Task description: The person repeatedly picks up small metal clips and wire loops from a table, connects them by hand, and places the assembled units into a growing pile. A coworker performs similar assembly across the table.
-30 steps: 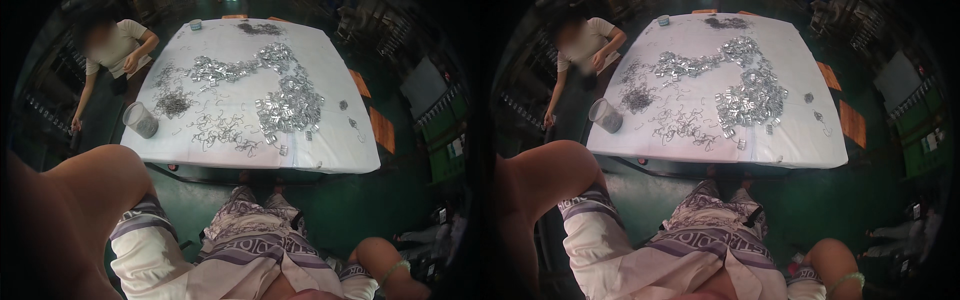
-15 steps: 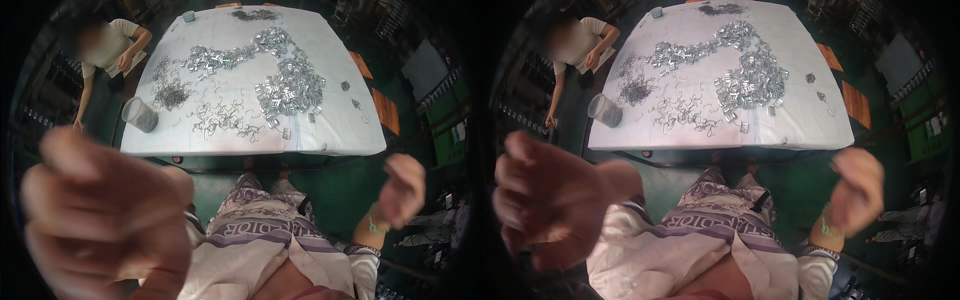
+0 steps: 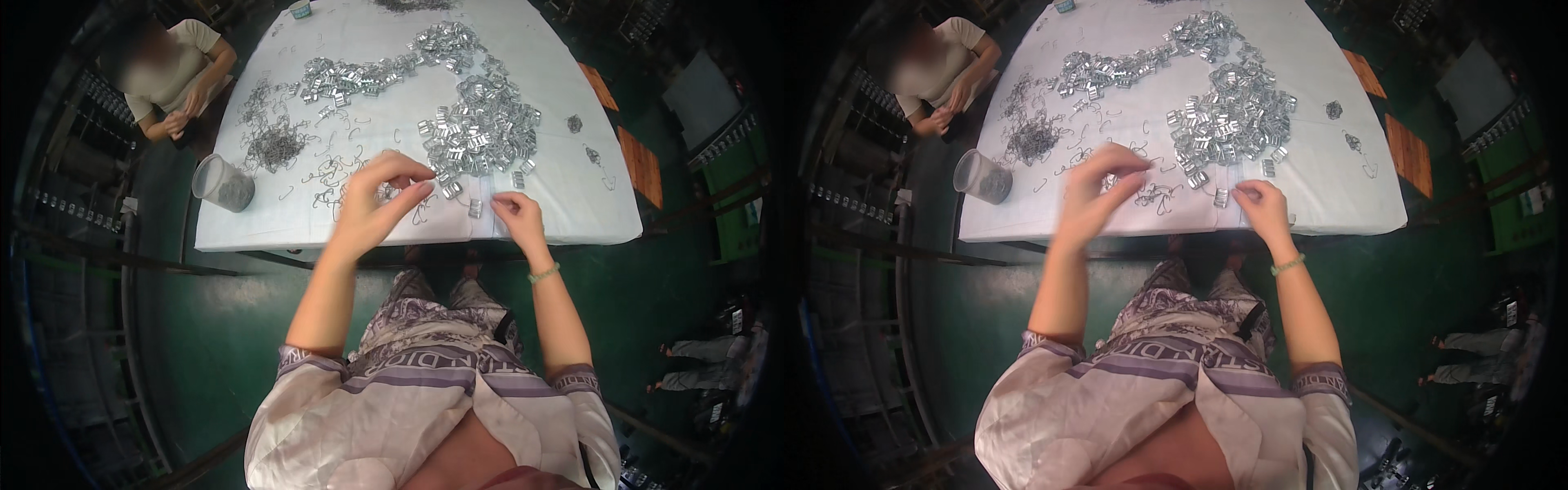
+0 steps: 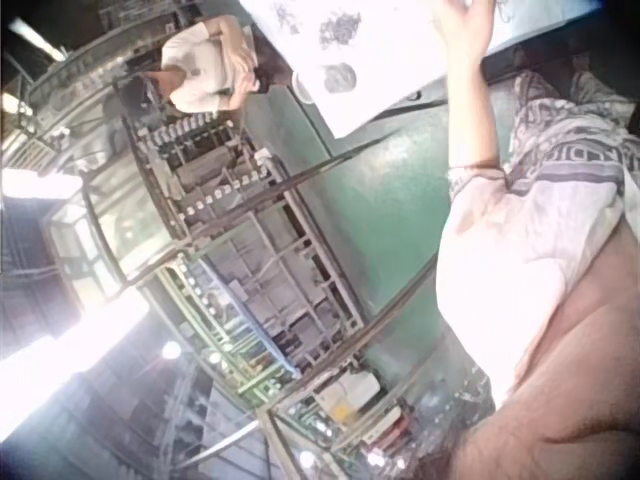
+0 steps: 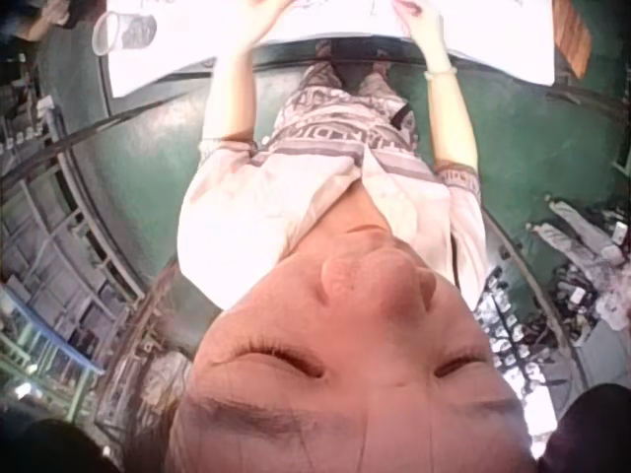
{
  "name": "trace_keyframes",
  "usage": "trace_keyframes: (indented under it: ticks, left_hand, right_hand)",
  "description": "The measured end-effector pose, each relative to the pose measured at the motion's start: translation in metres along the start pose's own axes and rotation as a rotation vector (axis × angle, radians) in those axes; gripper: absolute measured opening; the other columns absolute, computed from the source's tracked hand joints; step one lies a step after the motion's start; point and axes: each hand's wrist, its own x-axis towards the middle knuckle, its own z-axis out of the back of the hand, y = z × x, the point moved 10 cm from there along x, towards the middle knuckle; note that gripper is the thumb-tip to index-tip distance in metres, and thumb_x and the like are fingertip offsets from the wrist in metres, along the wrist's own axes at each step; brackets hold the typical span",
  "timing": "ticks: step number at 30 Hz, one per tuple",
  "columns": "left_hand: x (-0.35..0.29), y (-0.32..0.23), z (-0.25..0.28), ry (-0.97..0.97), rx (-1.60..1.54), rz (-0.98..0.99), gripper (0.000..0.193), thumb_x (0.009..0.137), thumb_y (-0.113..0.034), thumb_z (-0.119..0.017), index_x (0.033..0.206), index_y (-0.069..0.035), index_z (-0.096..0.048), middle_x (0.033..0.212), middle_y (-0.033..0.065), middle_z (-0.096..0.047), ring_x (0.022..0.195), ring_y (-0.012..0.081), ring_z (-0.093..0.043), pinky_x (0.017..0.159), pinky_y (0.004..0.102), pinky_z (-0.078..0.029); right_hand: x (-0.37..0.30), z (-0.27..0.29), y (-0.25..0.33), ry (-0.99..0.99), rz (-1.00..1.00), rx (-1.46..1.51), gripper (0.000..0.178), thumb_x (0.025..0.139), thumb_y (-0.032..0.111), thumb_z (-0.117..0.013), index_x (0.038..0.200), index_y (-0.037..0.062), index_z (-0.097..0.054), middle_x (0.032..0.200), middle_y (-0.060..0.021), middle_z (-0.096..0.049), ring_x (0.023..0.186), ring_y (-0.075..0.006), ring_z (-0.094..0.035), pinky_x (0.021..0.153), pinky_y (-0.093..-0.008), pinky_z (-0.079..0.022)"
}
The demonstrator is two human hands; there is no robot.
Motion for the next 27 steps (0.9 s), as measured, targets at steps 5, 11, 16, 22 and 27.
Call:
trace_keyframes:
  ticks: [5, 11, 16, 22, 27]
  left_hand:
    - [-0.032, 0.147, -0.068, 0.087, 0.606, 0.245, 0.026, 0.067, -0.022, -0.074, 0.086, -0.006, -0.066, 0.082, 0.0076, -0.059, 0.077, 0.0222, -0.057, 0.071, 0.0349, -0.043]
    - [-0.033, 0.166, -0.094, 0.127, 0.752, 0.284, 0.029, 0.065, -0.025, -0.074, 0.089, -0.011, -0.066, 0.089, 0.0066, -0.056, 0.091, 0.0253, -0.052, 0.076, 0.0389, -0.036]
    - [-0.033, 0.173, -0.097, 0.104, 0.681, 0.271, 0.026, 0.065, -0.020, -0.073, 0.087, -0.011, -0.066, 0.089, 0.0062, -0.056, 0.091, 0.0253, -0.052, 0.076, 0.0390, -0.036]
    - [-0.026, 0.168, -0.094, 0.085, 0.592, 0.271, 0.024, 0.065, -0.012, -0.072, 0.088, -0.011, -0.066, 0.091, 0.0063, -0.055, 0.090, 0.0248, -0.052, 0.076, 0.0396, -0.035]
    - [-0.011, 0.170, -0.100, 0.113, 0.482, 0.225, 0.027, 0.068, -0.009, -0.071, 0.095, -0.010, -0.066, 0.090, 0.0075, -0.058, 0.086, 0.0248, -0.055, 0.073, 0.0370, -0.040]
  right_hand:
    - [0.042, -0.051, -0.024, 0.124, -0.038, -0.073, 0.031, 0.070, 0.025, -0.073, 0.090, 0.0019, -0.067, 0.085, -0.0141, -0.065, 0.078, -0.0224, -0.064, 0.068, -0.0313, -0.050]
    - [0.058, -0.083, -0.037, 0.198, -0.187, -0.274, 0.031, 0.066, 0.028, -0.075, 0.085, 0.0043, -0.068, 0.079, -0.0115, -0.066, 0.078, -0.0236, -0.064, 0.069, -0.0332, -0.049]
    - [0.062, -0.086, -0.033, 0.247, -0.185, -0.304, 0.027, 0.066, 0.020, -0.076, 0.081, 0.0001, -0.066, 0.072, -0.0093, -0.064, 0.067, -0.0175, -0.062, 0.062, -0.0289, -0.048]
    - [0.057, -0.085, -0.058, 0.363, -0.396, 0.271, 0.018, 0.073, 0.010, -0.071, 0.085, -0.0016, -0.065, 0.076, -0.0039, -0.063, 0.069, -0.0102, -0.056, 0.062, -0.0243, -0.045]
    - [0.047, -0.065, -0.040, 0.333, -0.497, 0.493, 0.021, 0.078, 0.011, -0.068, 0.095, 0.0010, -0.063, 0.086, -0.0005, -0.062, 0.077, -0.0071, -0.054, 0.069, -0.0204, -0.041]
